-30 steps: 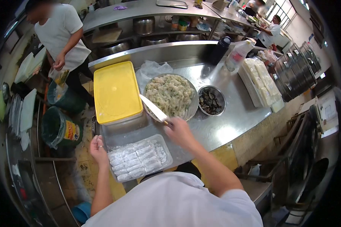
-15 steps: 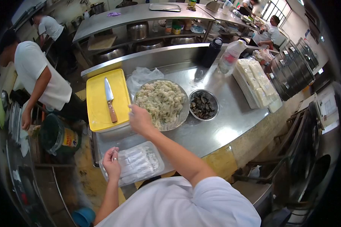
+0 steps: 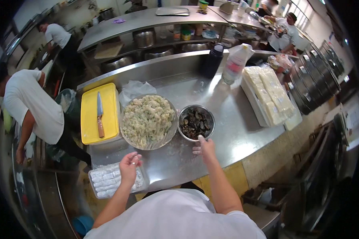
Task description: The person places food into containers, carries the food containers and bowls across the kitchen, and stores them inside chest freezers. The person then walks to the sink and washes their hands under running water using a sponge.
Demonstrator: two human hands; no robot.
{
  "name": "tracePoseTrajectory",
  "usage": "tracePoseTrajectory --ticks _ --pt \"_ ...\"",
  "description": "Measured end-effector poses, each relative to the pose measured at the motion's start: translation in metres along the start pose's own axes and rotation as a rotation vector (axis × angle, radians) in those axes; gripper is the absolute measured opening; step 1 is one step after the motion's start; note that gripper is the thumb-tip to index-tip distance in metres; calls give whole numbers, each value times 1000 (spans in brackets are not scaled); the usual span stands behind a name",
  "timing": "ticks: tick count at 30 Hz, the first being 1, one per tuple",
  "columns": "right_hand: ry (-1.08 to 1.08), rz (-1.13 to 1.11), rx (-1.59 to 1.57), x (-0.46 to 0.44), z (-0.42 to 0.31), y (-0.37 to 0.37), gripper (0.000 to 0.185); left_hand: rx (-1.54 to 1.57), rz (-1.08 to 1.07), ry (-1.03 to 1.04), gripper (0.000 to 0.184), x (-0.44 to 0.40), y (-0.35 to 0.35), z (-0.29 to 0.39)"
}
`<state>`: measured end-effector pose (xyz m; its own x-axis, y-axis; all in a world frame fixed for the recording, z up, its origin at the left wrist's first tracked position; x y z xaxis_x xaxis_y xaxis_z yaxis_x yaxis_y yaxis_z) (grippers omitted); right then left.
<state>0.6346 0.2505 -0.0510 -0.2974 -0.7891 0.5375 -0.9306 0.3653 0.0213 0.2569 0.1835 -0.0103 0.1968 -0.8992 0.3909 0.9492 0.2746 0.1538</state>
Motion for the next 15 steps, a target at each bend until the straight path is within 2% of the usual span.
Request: tracePoseTrajectory --ticks 2,5,12,15 --pt "38 -47 -112 -32 3 -5 33 54 12 -214 31 4 31 -15" --pt "28 -38 -109 -59 5 -13 27 101 38 -310 38 7 62 -32" --pt "-53 -140 -52 -67 -21 -39 28 134 111 -346 38 31 84 -52" --pt "-19 -181 -21 -60 -33 -48 28 135 103 -374 39 40 92 -65"
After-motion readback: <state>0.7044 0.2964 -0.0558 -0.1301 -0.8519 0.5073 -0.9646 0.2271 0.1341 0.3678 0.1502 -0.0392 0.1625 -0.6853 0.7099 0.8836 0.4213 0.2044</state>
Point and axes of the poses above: each hand's wrist, its own x-axis away from the middle knuckle, its own y-axis out of the palm, z = x × y, the point moved 7 cm from there along -x, towards the middle knuckle, and after that the axes turned 5 degrees about -y, right-handed, at the moved point
